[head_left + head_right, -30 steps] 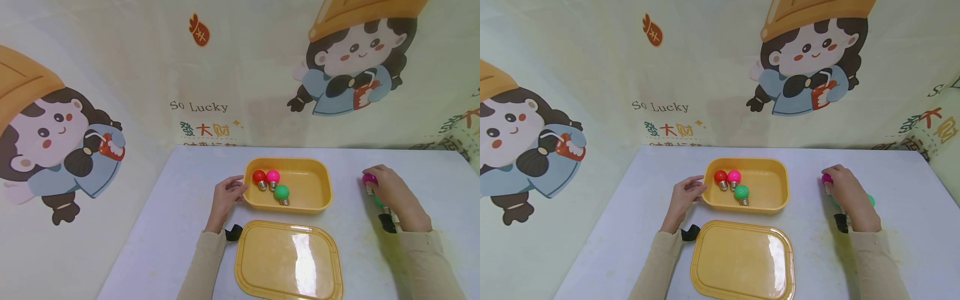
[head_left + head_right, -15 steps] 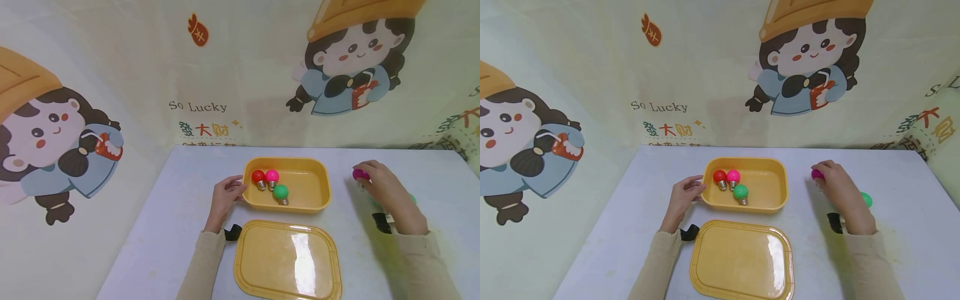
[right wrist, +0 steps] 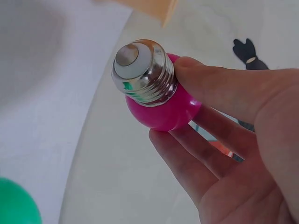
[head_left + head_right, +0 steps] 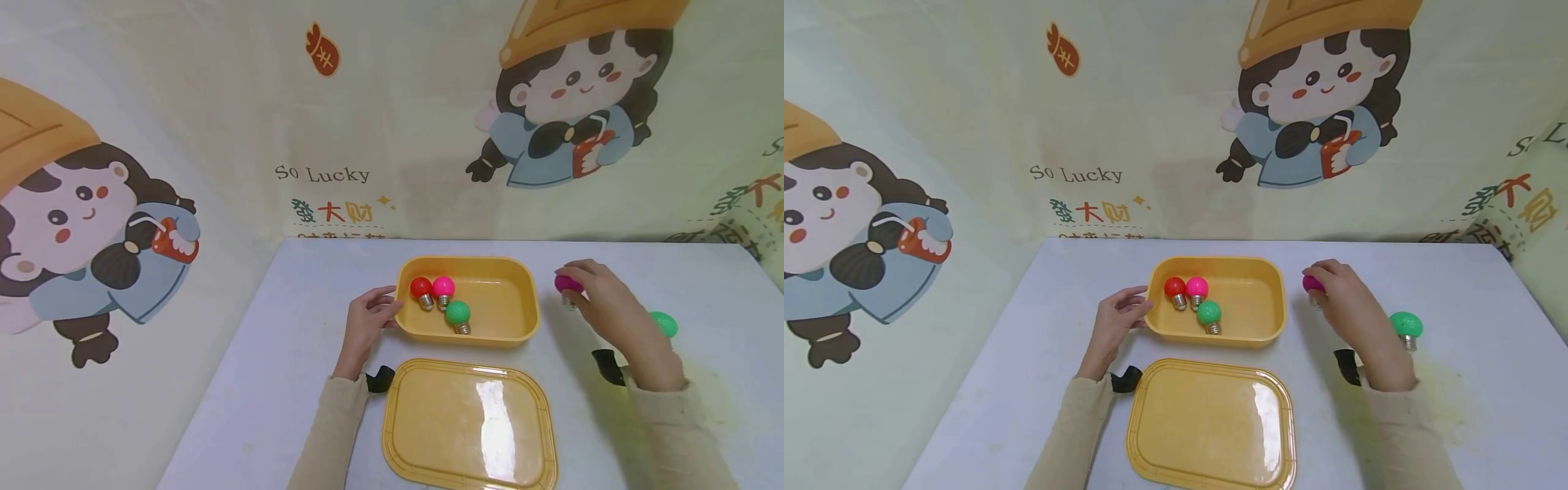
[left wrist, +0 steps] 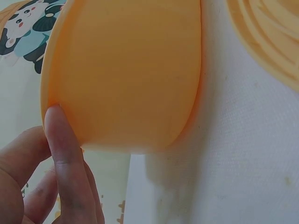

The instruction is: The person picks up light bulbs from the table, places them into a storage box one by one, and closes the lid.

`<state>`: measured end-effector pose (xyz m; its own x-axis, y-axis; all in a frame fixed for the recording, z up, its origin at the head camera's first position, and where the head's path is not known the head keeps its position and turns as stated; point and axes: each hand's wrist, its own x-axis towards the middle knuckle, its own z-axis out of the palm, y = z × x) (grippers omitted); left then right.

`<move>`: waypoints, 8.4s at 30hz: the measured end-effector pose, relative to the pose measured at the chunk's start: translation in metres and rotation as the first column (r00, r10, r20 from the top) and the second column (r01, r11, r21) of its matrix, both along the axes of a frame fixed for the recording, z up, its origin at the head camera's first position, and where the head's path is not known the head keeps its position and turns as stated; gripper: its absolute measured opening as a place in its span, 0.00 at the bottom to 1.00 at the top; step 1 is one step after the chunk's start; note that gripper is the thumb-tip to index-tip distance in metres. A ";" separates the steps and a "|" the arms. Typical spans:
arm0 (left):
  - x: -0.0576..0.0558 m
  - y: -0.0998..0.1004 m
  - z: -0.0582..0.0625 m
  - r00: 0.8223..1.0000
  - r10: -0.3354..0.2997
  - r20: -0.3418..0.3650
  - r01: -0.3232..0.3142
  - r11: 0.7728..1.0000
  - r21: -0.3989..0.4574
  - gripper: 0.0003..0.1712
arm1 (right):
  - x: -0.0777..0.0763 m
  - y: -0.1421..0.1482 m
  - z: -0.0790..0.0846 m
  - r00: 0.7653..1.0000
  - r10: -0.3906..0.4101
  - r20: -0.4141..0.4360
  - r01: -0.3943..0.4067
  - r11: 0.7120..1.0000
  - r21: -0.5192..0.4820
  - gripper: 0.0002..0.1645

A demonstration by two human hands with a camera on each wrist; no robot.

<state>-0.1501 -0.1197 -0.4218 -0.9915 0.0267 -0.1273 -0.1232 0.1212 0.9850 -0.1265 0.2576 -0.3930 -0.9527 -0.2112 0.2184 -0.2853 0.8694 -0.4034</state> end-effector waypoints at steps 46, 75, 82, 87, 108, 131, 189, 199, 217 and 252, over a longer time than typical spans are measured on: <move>-0.016 -0.007 -0.031 1.000 0.002 0.017 -0.003 0.998 0.063 0.25 | -0.001 -0.060 -0.001 0.986 0.164 -0.024 -0.164 0.986 -0.011 0.25; -0.016 -0.006 -0.027 1.000 -0.005 0.027 0.003 0.999 0.053 0.25 | -0.014 -0.084 -0.028 0.958 0.279 -0.067 -0.281 0.959 -0.025 0.17; -0.016 -0.006 -0.031 1.000 0.015 0.007 -0.015 0.999 0.051 0.25 | -0.016 -0.089 -0.032 0.955 0.293 -0.037 -0.294 0.956 -0.016 0.15; -0.015 -0.005 -0.031 1.000 0.024 -0.007 -0.023 0.999 0.047 0.23 | -0.018 -0.090 -0.034 0.951 0.308 -0.021 -0.309 0.951 -0.013 0.14; -0.015 -0.006 -0.032 1.000 0.015 0.018 -0.016 0.999 0.036 0.24 | -0.015 -0.091 -0.031 0.964 0.264 0.008 -0.265 0.964 0.019 0.21; -0.002 -0.002 0.000 1.000 0.009 0.024 -0.009 1.000 0.009 0.23 | 0.005 -0.061 -0.003 0.984 0.178 -0.014 -0.176 0.981 0.077 0.26; -0.012 -0.005 -0.030 0.999 0.037 -0.014 -0.037 0.999 0.009 0.20 | 0.028 0.047 -0.036 0.991 0.014 -0.133 -0.001 0.995 0.098 0.25; -0.013 -0.005 -0.033 0.999 0.041 -0.013 -0.041 0.999 0.008 0.20 | 0.028 0.060 -0.044 0.988 0.024 -0.152 -0.013 0.997 0.074 0.25; -0.016 -0.004 -0.033 0.999 0.046 -0.008 -0.046 0.999 0.014 0.21 | 0.026 0.076 -0.047 0.999 0.027 0.046 -0.032 0.994 0.108 0.23; -0.002 0.000 -0.003 1.000 0.017 0.011 -0.017 1.000 0.006 0.22 | 0.021 0.027 -0.015 0.991 0.052 -0.125 -0.046 0.997 0.055 0.17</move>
